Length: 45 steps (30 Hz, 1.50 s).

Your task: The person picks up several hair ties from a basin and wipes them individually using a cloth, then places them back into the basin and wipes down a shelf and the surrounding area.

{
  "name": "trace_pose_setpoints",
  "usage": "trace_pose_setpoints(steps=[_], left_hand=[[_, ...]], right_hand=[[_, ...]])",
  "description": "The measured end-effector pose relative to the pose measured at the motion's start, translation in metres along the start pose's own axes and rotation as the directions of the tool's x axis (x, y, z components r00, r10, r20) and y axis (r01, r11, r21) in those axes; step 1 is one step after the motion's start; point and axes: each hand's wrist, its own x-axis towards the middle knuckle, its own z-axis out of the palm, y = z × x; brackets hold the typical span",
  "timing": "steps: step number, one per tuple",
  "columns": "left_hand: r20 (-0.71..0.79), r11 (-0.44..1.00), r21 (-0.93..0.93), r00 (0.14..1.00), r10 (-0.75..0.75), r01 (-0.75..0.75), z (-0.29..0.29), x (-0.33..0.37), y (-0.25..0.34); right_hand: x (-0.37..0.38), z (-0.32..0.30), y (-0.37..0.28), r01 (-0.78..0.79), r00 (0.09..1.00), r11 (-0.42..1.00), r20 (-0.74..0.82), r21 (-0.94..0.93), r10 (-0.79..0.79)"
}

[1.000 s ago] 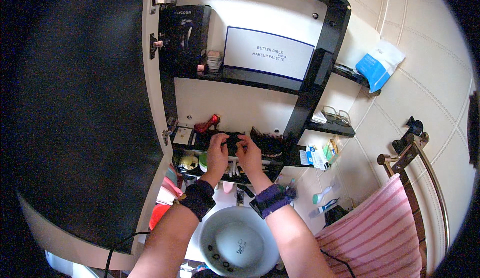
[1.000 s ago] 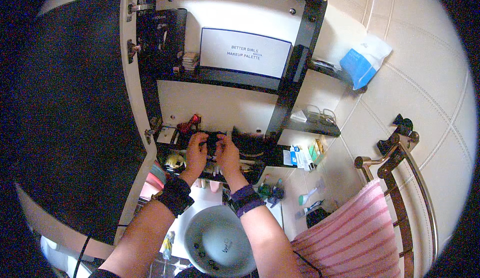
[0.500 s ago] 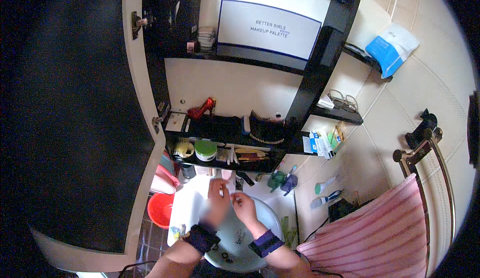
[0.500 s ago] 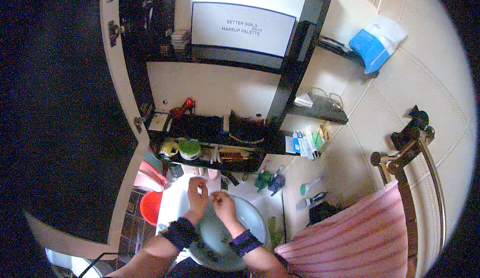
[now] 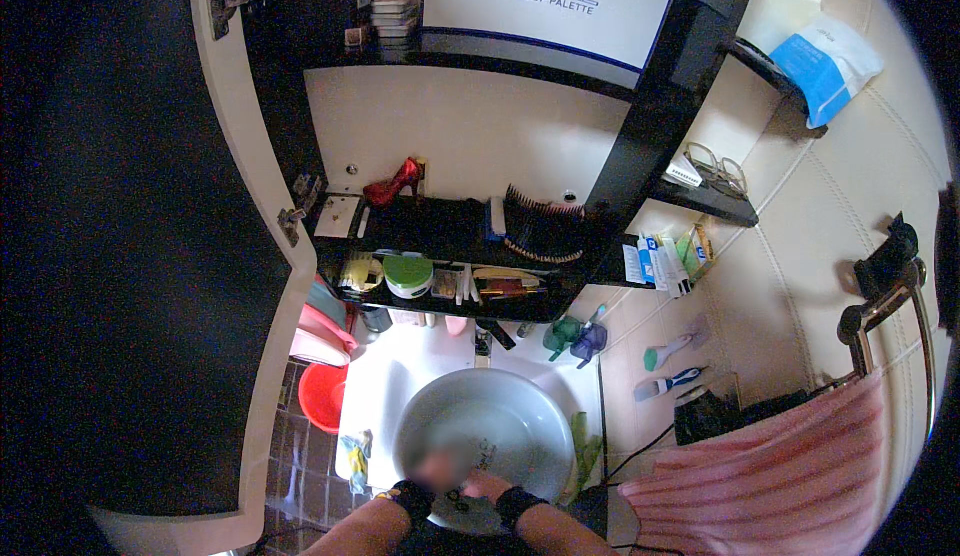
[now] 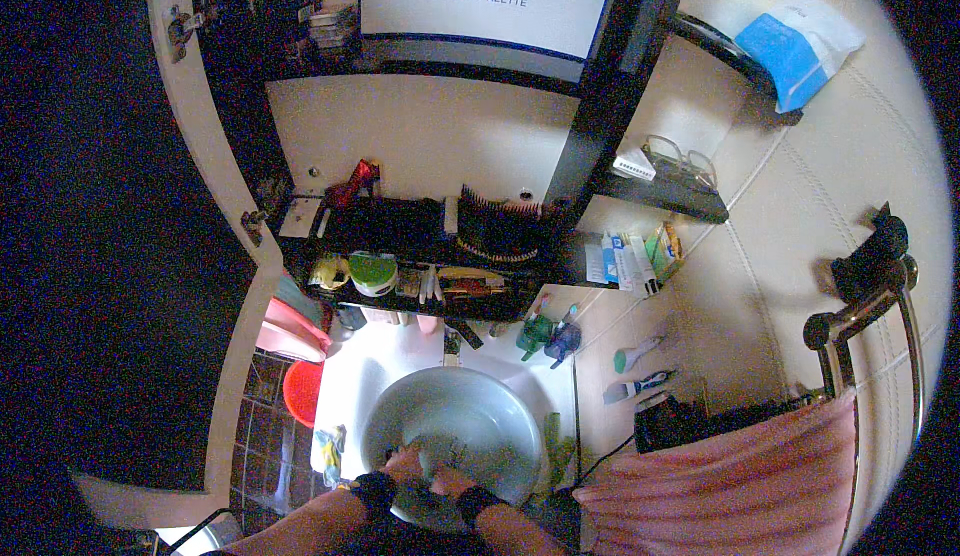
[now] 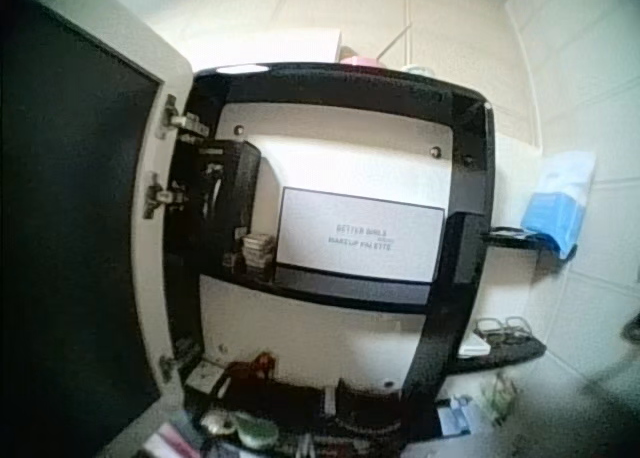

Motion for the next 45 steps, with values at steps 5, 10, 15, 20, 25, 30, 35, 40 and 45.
trace_pose_setpoints(steps=[5,10,15,20,25,30,35,40,45], left_hand=[[0.746,0.647,-0.248,0.569,-0.347,0.721,-0.018,0.016,0.015],[0.795,0.787,-0.134,0.539,-0.277,0.602,0.009,0.005,0.018],[0.791,0.853,-0.138,0.574,-0.211,0.504,0.033,-0.012,0.024],[0.759,0.831,-0.202,0.619,-0.202,0.519,0.079,-0.043,0.024],[0.75,0.825,-0.234,0.635,-0.183,0.514,0.044,-0.008,0.01],[0.758,0.797,-0.267,0.629,-0.173,0.541,0.012,0.005,0.007],[0.835,0.774,-0.267,0.538,-0.11,0.573,-0.031,-0.002,0.032],[0.808,0.727,-0.276,0.561,-0.179,0.629,-0.01,-0.016,0.034],[0.863,0.716,-0.291,0.498,-0.091,0.635,-0.083,0.022,0.008]], right_hand=[[0.005,0.019,0.01,-0.156,0.981,0.987,0.116,0.021,0.153],[0.004,0.002,-0.023,-0.129,0.959,0.992,0.253,0.002,0.124],[-0.002,0.017,-0.033,-0.147,0.941,0.984,0.32,0.098,0.108],[-0.007,-0.021,-0.074,-0.146,0.959,0.957,0.274,0.251,0.075],[-0.006,-0.053,-0.098,-0.232,0.914,0.935,0.388,0.268,0.115],[-0.004,-0.013,-0.06,-0.199,0.906,0.963,0.409,0.18,0.111],[-0.01,0.067,0.034,-0.105,0.966,0.937,0.258,0.334,0.017],[-0.006,0.034,0.004,-0.062,0.935,0.943,0.349,0.326,-0.059],[0.011,0.025,0.008,0.024,0.953,0.938,0.275,0.346,-0.126]])
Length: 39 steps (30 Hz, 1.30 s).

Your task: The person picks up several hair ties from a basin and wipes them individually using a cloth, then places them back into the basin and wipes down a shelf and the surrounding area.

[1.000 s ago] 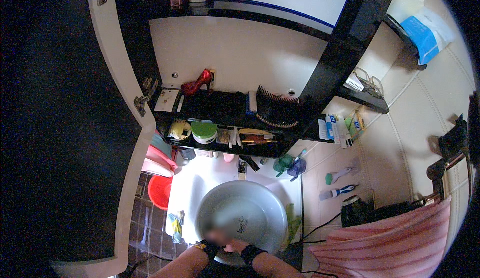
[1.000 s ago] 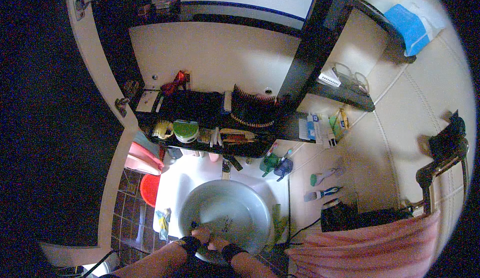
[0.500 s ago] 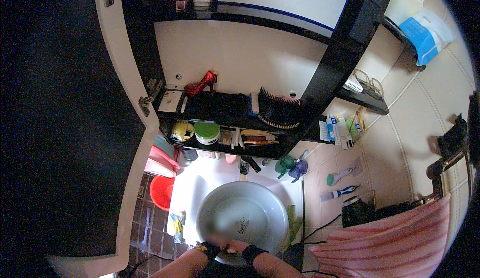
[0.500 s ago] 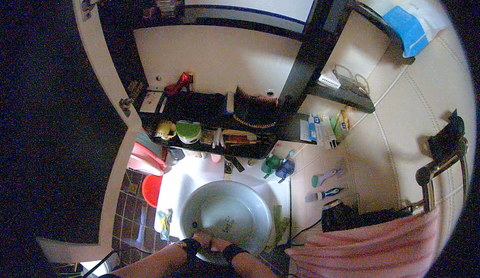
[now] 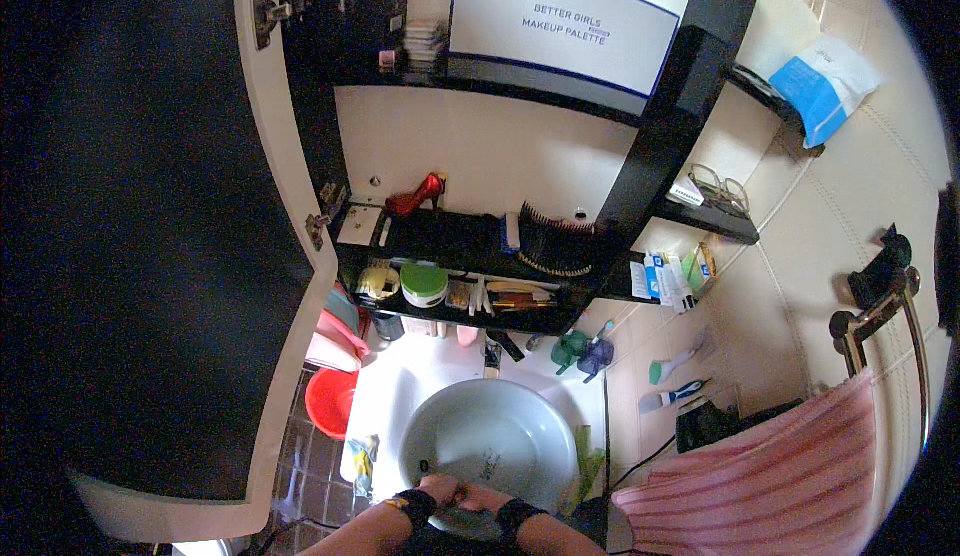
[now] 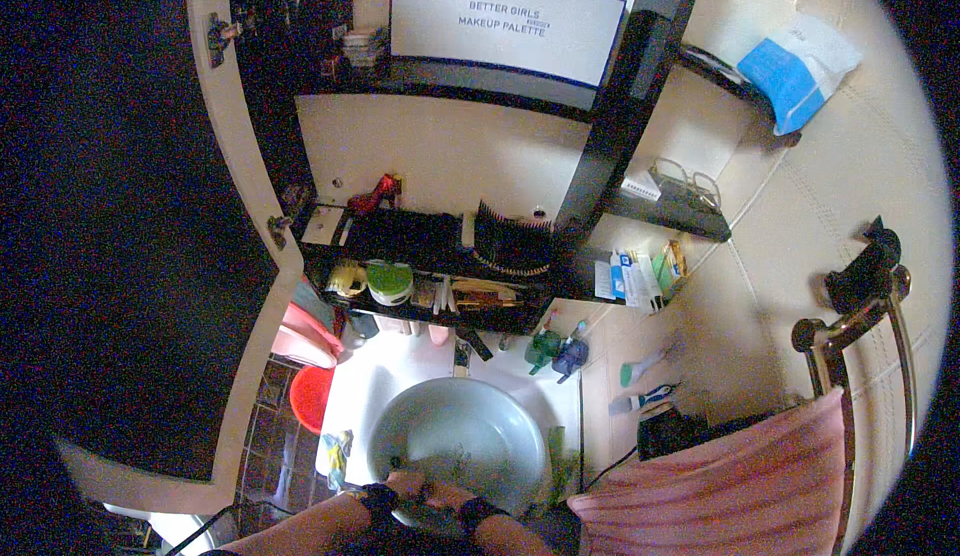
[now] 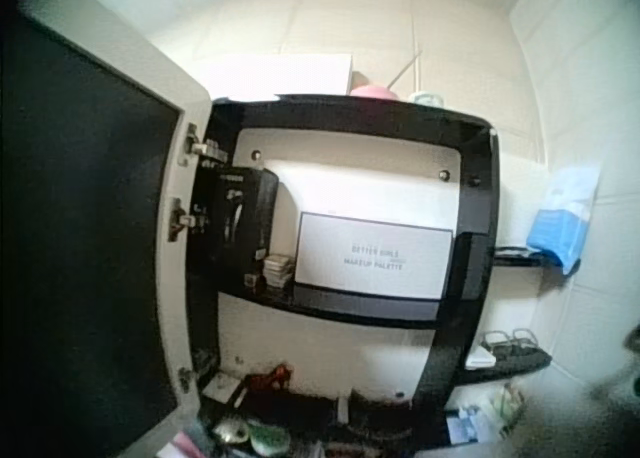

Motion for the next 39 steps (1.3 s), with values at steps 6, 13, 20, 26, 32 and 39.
trace_pose_setpoints(steps=[6,13,20,26,32,39], left_hand=[[-0.133,0.969,-0.208,0.985,0.105,-0.132,0.018,0.017,-0.021],[-0.254,0.974,-0.051,0.946,0.201,-0.22,0.1,0.098,-0.037],[-0.091,0.996,0.006,0.992,0.084,-0.084,0.08,0.055,-0.015],[-0.183,0.976,0.034,0.959,0.219,-0.216,0.115,0.096,-0.038],[-0.262,0.971,-0.07,0.943,0.204,-0.23,0.074,0.038,-0.01],[-0.054,0.997,-0.022,0.996,0.069,-0.07,0.06,0.028,-0.008]], right_hand=[[-0.018,-0.037,-0.064,-0.342,0.935,0.934,-0.139,-0.105,0.327],[-0.042,-0.032,-0.029,-0.432,0.898,0.874,-0.193,-0.222,0.394],[-0.061,-0.057,-0.155,-0.431,0.898,0.893,-0.166,-0.133,0.408],[-0.061,-0.052,-0.112,-0.376,0.922,0.924,-0.131,-0.075,0.365],[-0.058,-0.042,-0.095,-0.345,0.929,0.933,-0.182,-0.105,0.323],[-0.054,-0.039,-0.071,-0.409,0.882,0.895,-0.173,0.177,0.437]])
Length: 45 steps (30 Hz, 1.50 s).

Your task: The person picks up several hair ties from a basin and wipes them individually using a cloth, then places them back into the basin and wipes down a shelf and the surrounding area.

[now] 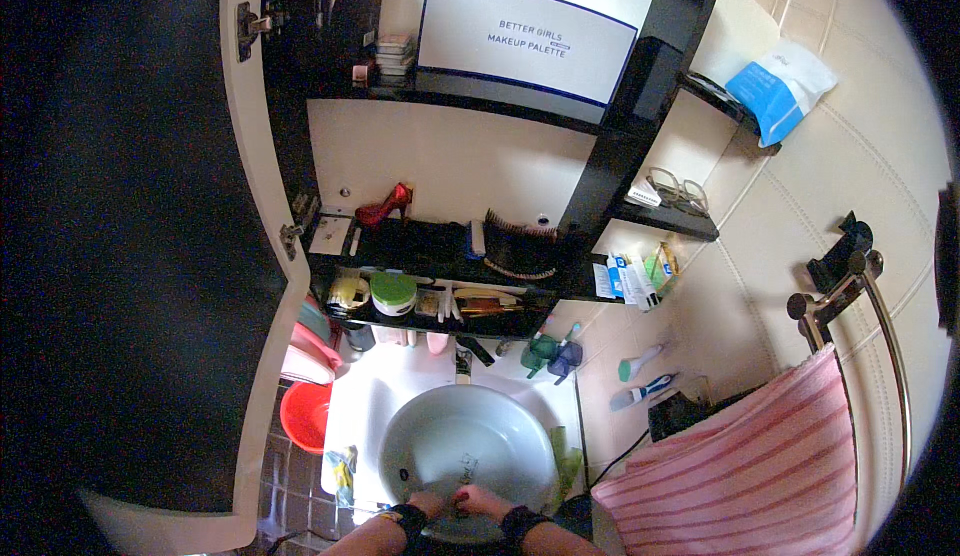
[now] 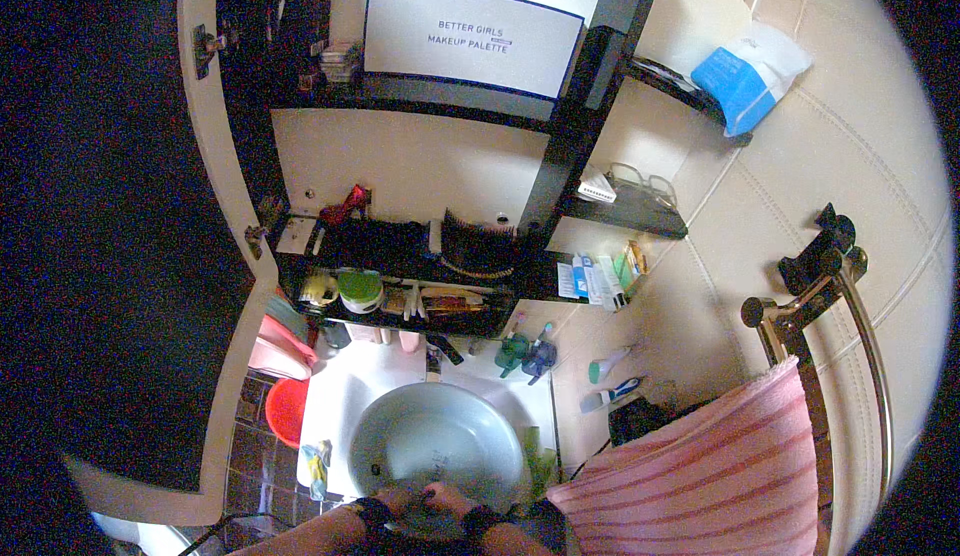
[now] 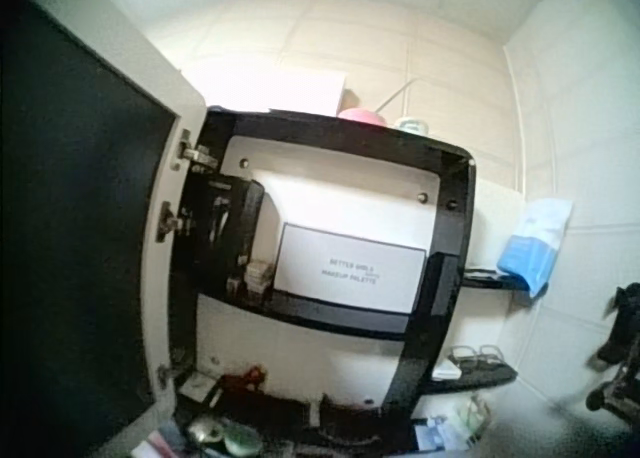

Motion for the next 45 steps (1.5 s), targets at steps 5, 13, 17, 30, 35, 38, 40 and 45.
trace_pose_setpoints(steps=[5,13,17,30,35,38,40,45], left_hand=[[-0.302,0.977,-0.214,0.95,-0.075,0.009,-0.084,-0.036,0.025],[-0.958,0.875,-0.269,0.21,-0.197,-0.404,-0.279,-0.067,0.067],[-0.993,0.881,-0.058,-0.067,-0.101,-0.47,-0.369,-0.11,0.103],[-0.977,0.988,0.092,-0.201,0.066,-0.123,-0.478,-0.134,0.09],[-0.973,0.986,0.136,-0.199,0.115,-0.097,-0.477,-0.127,0.081],[-0.972,0.982,0.129,-0.216,0.097,-0.14,-0.471,-0.127,0.086],[-0.965,0.972,0.144,-0.243,0.097,-0.185,-0.464,-0.129,0.086],[-0.956,0.943,0.137,-0.29,0.046,-0.304,-0.435,-0.129,0.093]], right_hand=[[0.008,-0.022,-0.063,0.267,0.892,0.958,-0.404,0.104,-0.204],[-0.029,-0.123,-0.308,0.44,0.536,0.886,-0.75,-0.143,-0.387],[-0.041,-0.168,-0.388,0.593,0.317,0.747,-0.767,-0.3,-0.558],[-0.007,-0.259,-0.507,0.265,0.011,0.582,-0.601,-0.769,-0.799],[-0.012,-0.252,-0.496,0.329,-0.027,0.545,-0.584,-0.771,-0.811],[-0.024,-0.237,-0.482,0.415,-0.018,0.556,-0.617,-0.72,-0.787],[-0.04,-0.216,-0.475,0.478,0.075,0.621,-0.676,-0.621,-0.733],[-0.044,-0.18,-0.418,0.484,0.109,0.65,-0.697,-0.585,-0.709]])
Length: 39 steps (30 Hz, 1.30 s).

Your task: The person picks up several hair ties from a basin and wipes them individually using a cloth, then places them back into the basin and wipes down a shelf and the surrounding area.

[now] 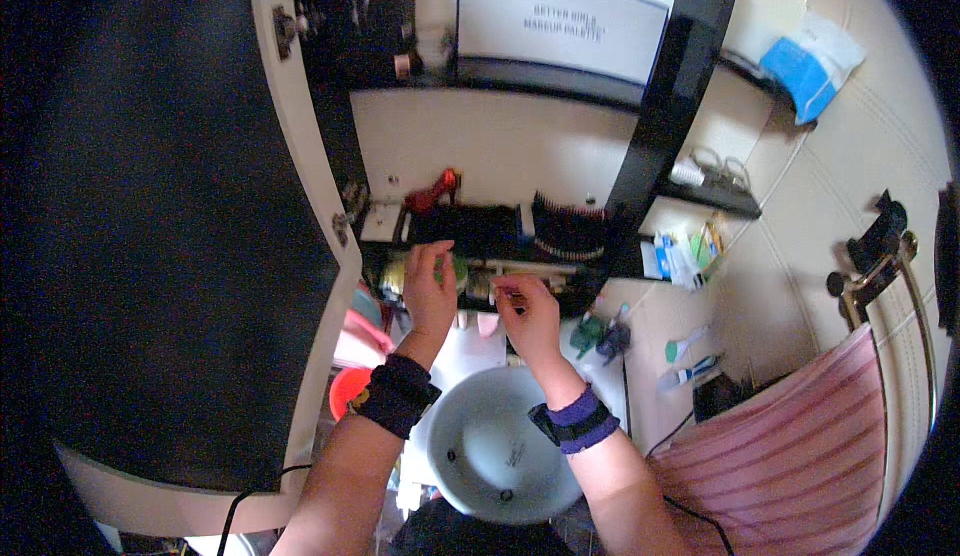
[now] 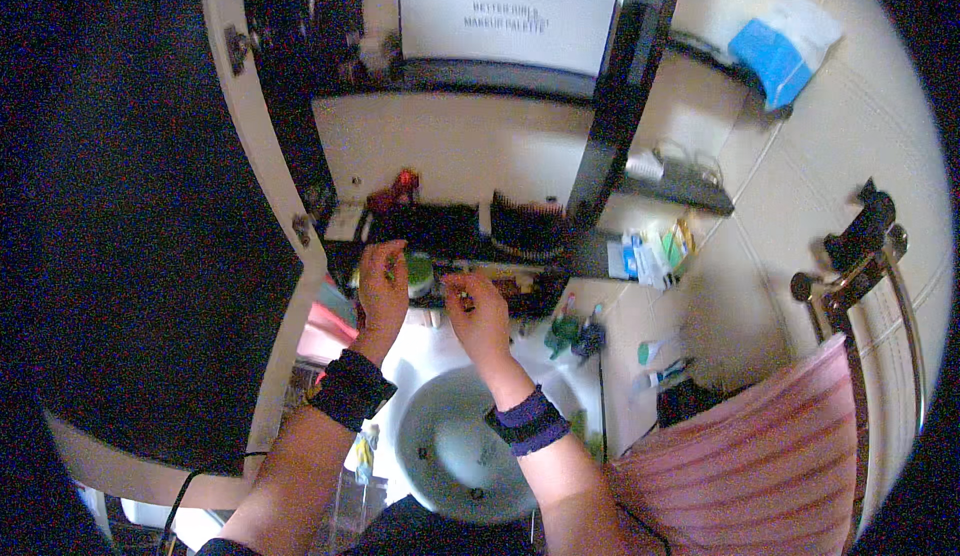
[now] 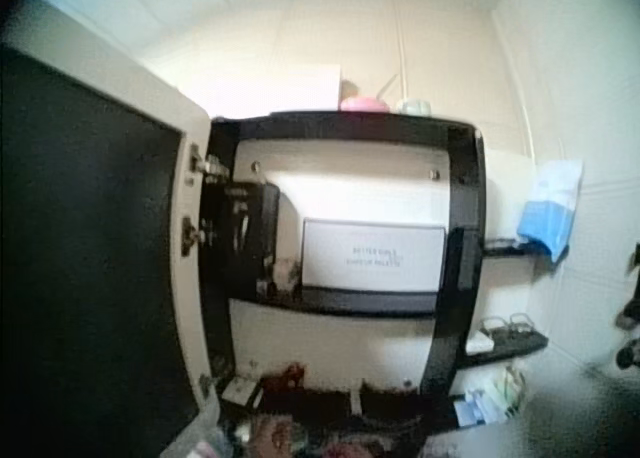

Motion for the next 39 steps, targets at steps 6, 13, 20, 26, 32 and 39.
trace_pose_setpoints(steps=[6,13,20,26,32,39], left_hand=[[0.143,0.975,-0.168,0.982,-0.119,0.143,0.001,-0.088,0.021],[0.689,0.984,0.006,0.713,-0.134,0.18,0.01,-0.23,-0.031],[0.871,0.876,0.477,-0.095,-0.483,-0.072,-0.008,-0.333,-0.072],[0.836,0.835,0.466,-0.164,-0.524,-0.292,-0.009,-0.38,-0.089],[0.899,0.791,0.293,-0.126,-0.419,-0.537,-0.008,-0.407,-0.094],[0.948,0.758,0.254,0.001,-0.317,-0.6,-0.015,-0.447,-0.114]], right_hand=[[-0.108,-0.002,0.046,-0.347,0.915,0.938,0.221,0.004,0.337],[-0.259,0.02,0.131,-0.521,0.546,0.78,0.567,-0.347,0.617],[-0.357,0.019,0.148,-0.239,0.24,0.837,0.805,-0.492,0.542],[-0.393,0.023,0.143,-0.114,0.358,0.779,0.706,-0.616,0.611],[-0.411,0.015,0.146,-0.026,0.348,0.776,0.722,-0.63,0.597],[-0.421,0.006,0.156,-0.08,0.325,0.802,0.745,-0.592,0.583]])
